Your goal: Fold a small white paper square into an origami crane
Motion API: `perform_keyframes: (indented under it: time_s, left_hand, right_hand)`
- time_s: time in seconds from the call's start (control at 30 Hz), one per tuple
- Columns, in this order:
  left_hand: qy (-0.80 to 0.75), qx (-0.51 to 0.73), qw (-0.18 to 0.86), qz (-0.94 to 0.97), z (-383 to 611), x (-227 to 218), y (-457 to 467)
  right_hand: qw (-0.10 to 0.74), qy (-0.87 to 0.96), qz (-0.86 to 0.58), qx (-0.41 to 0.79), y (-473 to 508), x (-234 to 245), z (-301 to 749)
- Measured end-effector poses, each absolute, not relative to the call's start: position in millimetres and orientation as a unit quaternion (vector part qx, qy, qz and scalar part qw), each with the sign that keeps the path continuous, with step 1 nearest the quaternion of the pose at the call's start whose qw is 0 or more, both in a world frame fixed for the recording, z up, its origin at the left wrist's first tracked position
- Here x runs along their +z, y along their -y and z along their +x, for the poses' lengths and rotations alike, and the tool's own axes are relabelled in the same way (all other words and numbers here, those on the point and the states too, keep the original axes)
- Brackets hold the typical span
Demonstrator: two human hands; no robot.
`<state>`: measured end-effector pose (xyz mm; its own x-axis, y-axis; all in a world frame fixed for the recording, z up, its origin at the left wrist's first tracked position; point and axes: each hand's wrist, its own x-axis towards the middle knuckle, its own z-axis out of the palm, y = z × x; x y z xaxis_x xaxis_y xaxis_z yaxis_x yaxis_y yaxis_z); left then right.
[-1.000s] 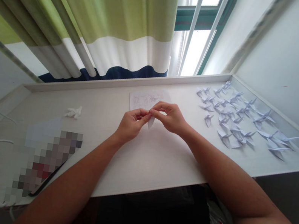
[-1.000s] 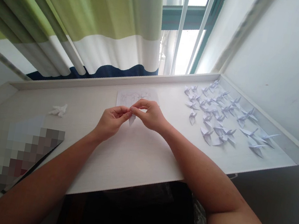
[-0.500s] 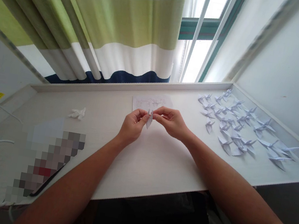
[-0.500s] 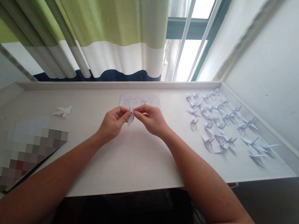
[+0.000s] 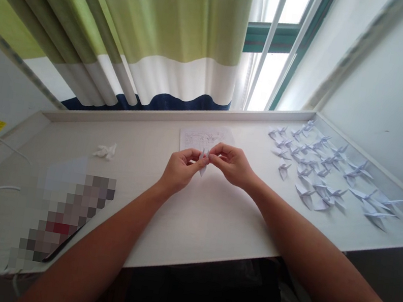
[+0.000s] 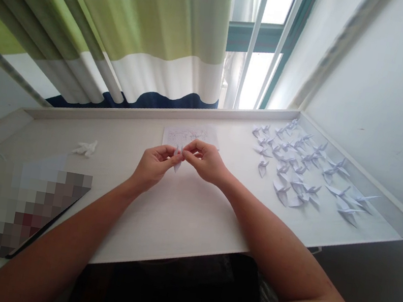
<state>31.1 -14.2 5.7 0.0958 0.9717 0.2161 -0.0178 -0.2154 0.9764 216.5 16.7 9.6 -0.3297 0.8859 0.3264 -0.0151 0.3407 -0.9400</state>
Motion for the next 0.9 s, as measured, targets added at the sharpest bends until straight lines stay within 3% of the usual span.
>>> perform_keyframes:
  time_s: [0.17, 0.43, 0.7, 0.9]
  left_hand:
    - [-0.427, 0.5, 0.464, 0.593, 28.8, 8.9, 14.9]
    - [-0.425, 0.473, 0.49, 0.596, 28.1, 7.3, 16.5]
    - [-0.403, 0.486, 0.518, 0.577, 28.4, 11.9, 16.2]
    - [-0.401, 0.467, 0.542, 0.573, 27.1, 13.5, 15.7]
  right_hand:
    - [0.473, 0.688, -0.311, 0.455, -14.8, 14.8, 220.5]
    - [0.486, 0.623, -0.294, 0.539, -17.2, 17.6, 221.8]
    - [0.461, 0.688, -0.305, 0.471, -13.1, 13.2, 220.8]
    - [0.462, 0.673, -0.284, 0.503, -15.1, 13.8, 219.7]
